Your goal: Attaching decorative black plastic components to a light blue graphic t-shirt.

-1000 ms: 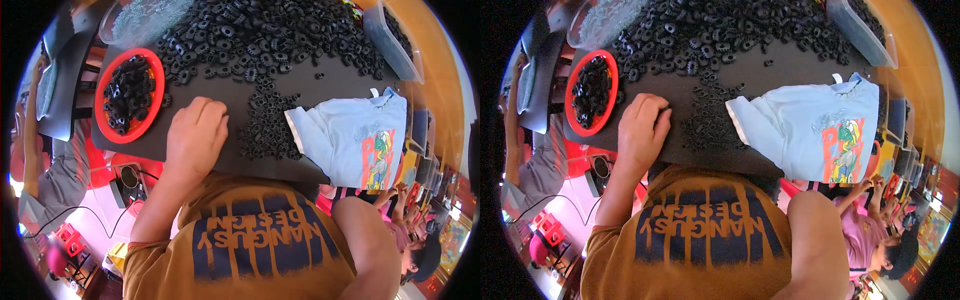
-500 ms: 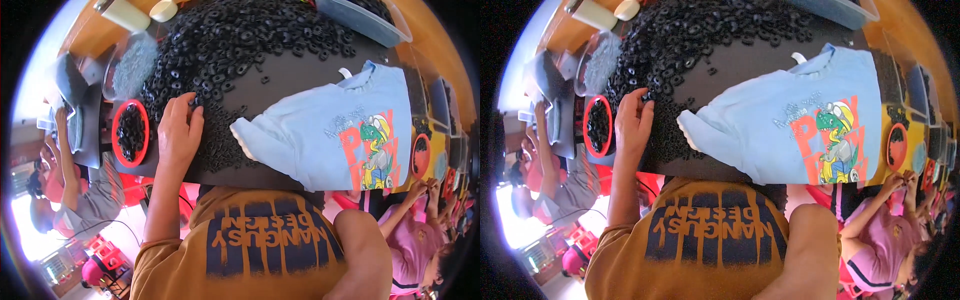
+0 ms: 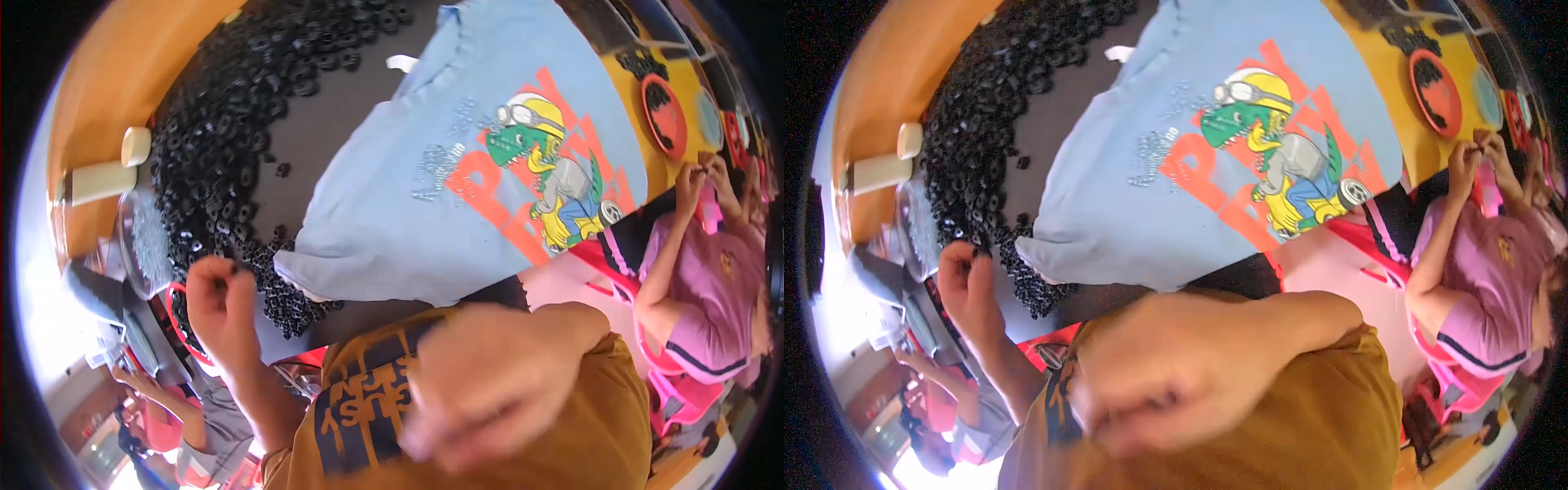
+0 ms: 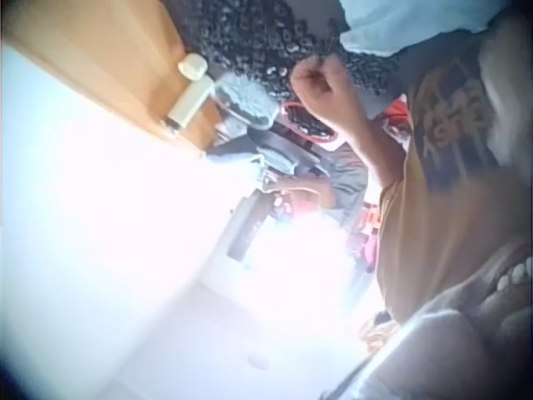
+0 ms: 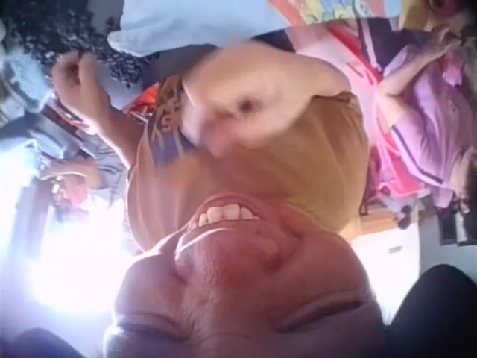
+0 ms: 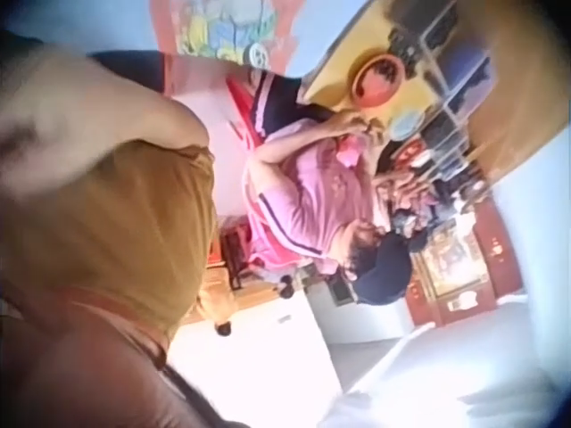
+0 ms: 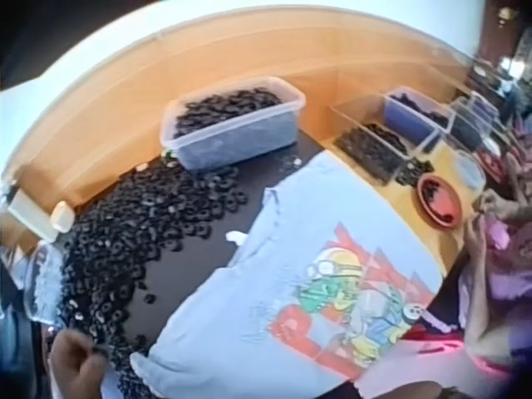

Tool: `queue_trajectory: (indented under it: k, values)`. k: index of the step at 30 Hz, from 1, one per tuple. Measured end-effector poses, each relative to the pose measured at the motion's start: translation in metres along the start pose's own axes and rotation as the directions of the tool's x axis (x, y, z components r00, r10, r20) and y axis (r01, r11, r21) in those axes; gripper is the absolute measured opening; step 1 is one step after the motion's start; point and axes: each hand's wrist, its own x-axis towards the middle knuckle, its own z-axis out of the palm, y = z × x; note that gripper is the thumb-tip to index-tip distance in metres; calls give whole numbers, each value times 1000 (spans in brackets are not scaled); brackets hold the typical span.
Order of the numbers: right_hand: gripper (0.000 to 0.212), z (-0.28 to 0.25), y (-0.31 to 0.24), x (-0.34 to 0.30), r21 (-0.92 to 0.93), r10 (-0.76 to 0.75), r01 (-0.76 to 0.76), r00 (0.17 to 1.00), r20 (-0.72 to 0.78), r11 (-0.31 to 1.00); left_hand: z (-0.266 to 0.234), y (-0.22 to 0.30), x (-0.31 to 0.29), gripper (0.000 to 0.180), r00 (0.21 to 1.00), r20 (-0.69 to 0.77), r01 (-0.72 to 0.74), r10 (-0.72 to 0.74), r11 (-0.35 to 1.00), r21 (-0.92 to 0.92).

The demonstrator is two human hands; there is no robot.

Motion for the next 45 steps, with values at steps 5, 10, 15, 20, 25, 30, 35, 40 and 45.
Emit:
queue_trajectory:
  k: [5, 10, 15, 20, 25, 30, 35, 40, 45]
  values:
    - [27, -7, 28, 2, -427, -31, -198, 881, -472, 883, 45, 46, -28, 27, 888, 362, -210, 283, 951, -227]
    - [22, -11, 45, -21, -289, -13, -226, 767, -641, 930, 76, 40, -17, 35, 589, 409, -759, 697, 651, -16]
    - [20, -15, 32, -41, -498, -49, -282, 832, -552, 820, 76, 40, -9, 30, 855, 388, -273, 344, 935, -229]
    - [21, -15, 35, -43, -477, -90, -192, 857, -507, 857, 103, 39, 15, 19, 706, 534, -617, 464, 774, 142]
    - [23, -14, 42, -44, -492, -196, -143, 796, -573, 859, 119, 29, 21, 14, 648, 542, -721, 535, 661, 209]
    - [29, -18, 39, -50, -466, -149, -172, 805, -574, 868, 114, 30, 19, 14, 691, 570, -621, 445, 768, 154]
    - [26, -11, 41, -49, -309, -61, -234, 700, -712, 922, 119, 26, 16, 15, 721, 494, -636, 486, 746, 195]
    - [24, -10, 44, -47, -361, -112, -219, 699, -706, 906, 120, 33, 16, 14, 655, 479, -733, 584, 645, 216]
    - [22, -10, 37, -40, -360, -99, -295, 637, -764, 885, 99, 55, 2, 14, 818, 453, -399, 354, 917, 3]
